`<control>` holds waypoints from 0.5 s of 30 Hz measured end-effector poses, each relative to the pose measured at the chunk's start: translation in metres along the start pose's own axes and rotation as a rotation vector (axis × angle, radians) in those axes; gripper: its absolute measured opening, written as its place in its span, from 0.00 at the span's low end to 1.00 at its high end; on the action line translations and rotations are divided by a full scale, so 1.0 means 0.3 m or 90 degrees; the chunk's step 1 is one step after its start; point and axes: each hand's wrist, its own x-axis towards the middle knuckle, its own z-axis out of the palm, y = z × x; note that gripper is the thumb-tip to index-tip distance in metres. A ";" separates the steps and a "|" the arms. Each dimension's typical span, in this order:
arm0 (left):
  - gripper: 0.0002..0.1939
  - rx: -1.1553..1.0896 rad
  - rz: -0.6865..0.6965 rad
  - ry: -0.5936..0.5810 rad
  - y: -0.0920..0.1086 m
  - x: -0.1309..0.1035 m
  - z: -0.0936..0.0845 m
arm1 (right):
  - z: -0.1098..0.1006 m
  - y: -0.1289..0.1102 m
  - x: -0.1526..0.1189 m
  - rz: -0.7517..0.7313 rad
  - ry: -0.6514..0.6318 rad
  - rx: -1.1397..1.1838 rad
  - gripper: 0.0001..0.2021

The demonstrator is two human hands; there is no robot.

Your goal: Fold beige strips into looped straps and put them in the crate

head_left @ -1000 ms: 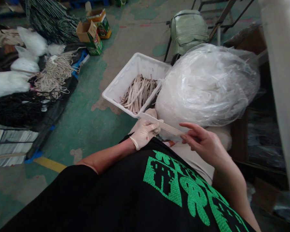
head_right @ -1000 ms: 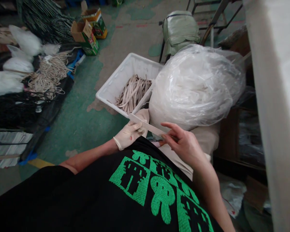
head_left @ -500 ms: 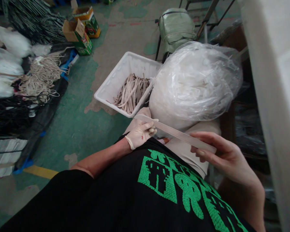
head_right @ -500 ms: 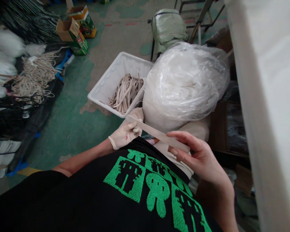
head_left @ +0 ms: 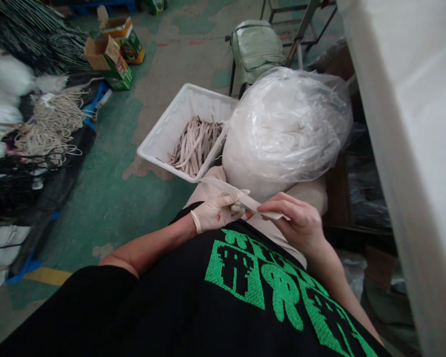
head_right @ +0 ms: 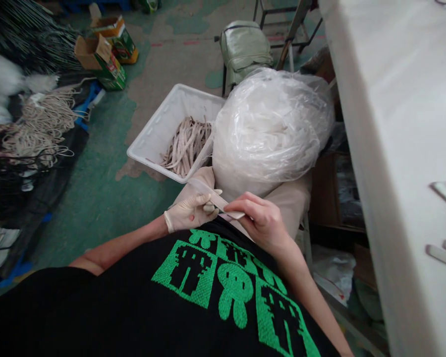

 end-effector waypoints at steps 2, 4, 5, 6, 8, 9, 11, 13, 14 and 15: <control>0.04 0.024 -0.017 -0.025 -0.016 0.007 0.004 | 0.047 0.029 0.037 -0.021 -0.006 0.003 0.08; 0.05 0.044 -0.010 -0.043 -0.026 0.015 0.005 | 0.079 0.052 0.056 -0.034 0.022 -0.003 0.08; 0.06 0.051 0.001 -0.051 -0.027 0.019 0.004 | 0.087 0.060 0.059 -0.041 0.036 -0.004 0.08; 0.08 0.056 0.010 -0.059 -0.027 0.023 0.002 | 0.090 0.066 0.058 -0.050 0.043 -0.001 0.08; 0.12 0.066 0.012 -0.080 -0.024 0.031 -0.005 | 0.088 0.073 0.051 -0.063 0.038 0.005 0.08; 0.13 0.074 0.000 -0.092 -0.024 0.035 -0.009 | 0.085 0.075 0.047 -0.068 0.031 0.004 0.08; 0.15 0.089 -0.030 -0.117 -0.027 0.042 -0.019 | 0.079 0.080 0.038 -0.068 0.006 -0.001 0.08; 0.15 0.105 -0.062 -0.137 -0.035 0.050 -0.032 | 0.072 0.083 0.031 -0.045 -0.013 0.003 0.09; 0.15 0.109 -0.081 -0.141 -0.038 0.055 -0.041 | 0.066 0.083 0.027 -0.020 -0.020 0.008 0.09; 0.15 0.104 -0.102 -0.140 -0.039 0.063 -0.052 | 0.056 0.080 0.021 0.009 -0.020 0.016 0.08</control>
